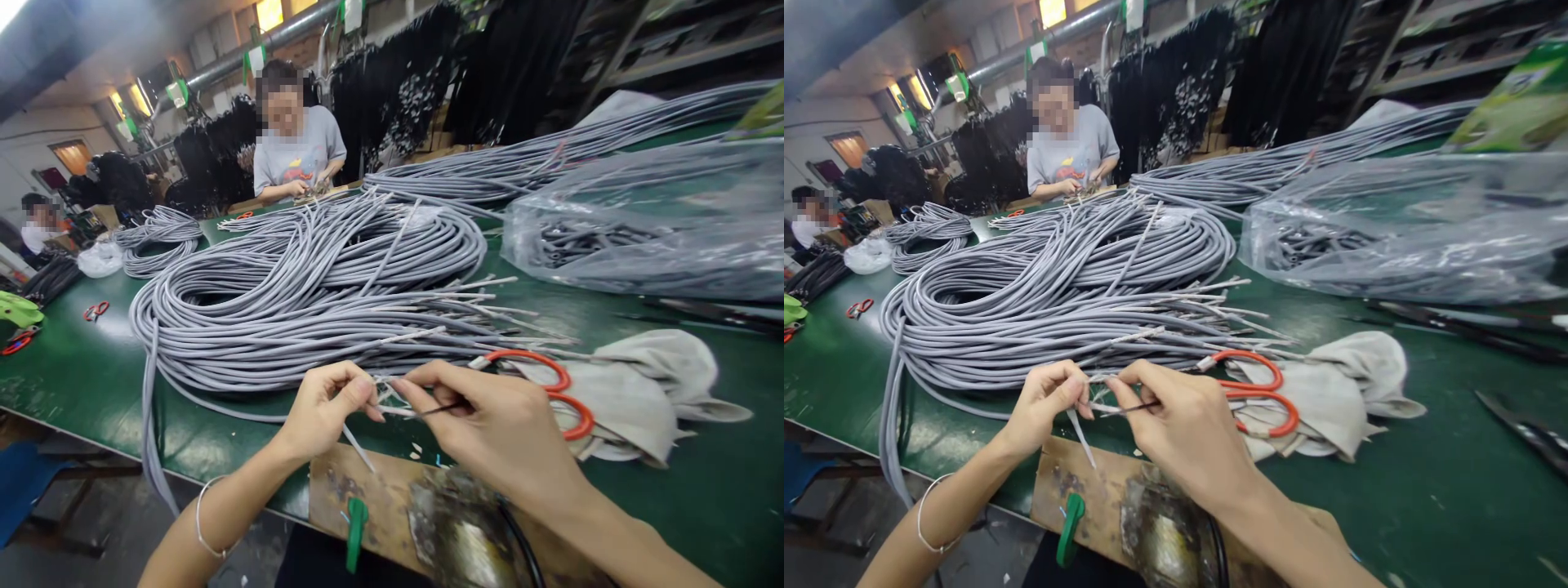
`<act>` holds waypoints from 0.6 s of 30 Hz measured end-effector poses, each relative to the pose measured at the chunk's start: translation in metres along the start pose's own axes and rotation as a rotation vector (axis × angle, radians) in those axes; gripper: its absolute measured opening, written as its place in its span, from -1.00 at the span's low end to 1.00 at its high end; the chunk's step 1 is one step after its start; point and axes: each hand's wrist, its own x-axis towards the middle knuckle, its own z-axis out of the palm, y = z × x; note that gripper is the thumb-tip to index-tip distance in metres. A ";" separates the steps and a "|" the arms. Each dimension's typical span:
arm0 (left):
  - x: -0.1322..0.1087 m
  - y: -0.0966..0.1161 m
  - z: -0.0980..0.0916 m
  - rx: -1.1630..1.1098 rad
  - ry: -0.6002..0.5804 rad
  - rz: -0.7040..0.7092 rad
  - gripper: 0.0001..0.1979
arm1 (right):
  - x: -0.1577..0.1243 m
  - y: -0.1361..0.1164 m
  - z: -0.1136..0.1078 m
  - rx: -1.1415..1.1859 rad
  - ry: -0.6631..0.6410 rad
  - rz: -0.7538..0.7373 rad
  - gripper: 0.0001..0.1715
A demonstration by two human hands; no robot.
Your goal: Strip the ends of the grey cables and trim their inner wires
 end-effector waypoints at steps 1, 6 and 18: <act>-0.001 0.000 0.000 -0.013 0.006 0.014 -0.53 | 0.000 0.001 0.002 0.005 0.016 0.072 -0.70; -0.004 0.000 -0.001 -0.052 0.018 0.060 -0.57 | 0.006 0.015 0.010 0.244 0.091 0.504 -0.66; -0.003 -0.001 0.004 0.046 0.038 -0.030 -0.48 | 0.021 -0.004 -0.011 0.492 -0.462 0.426 -0.71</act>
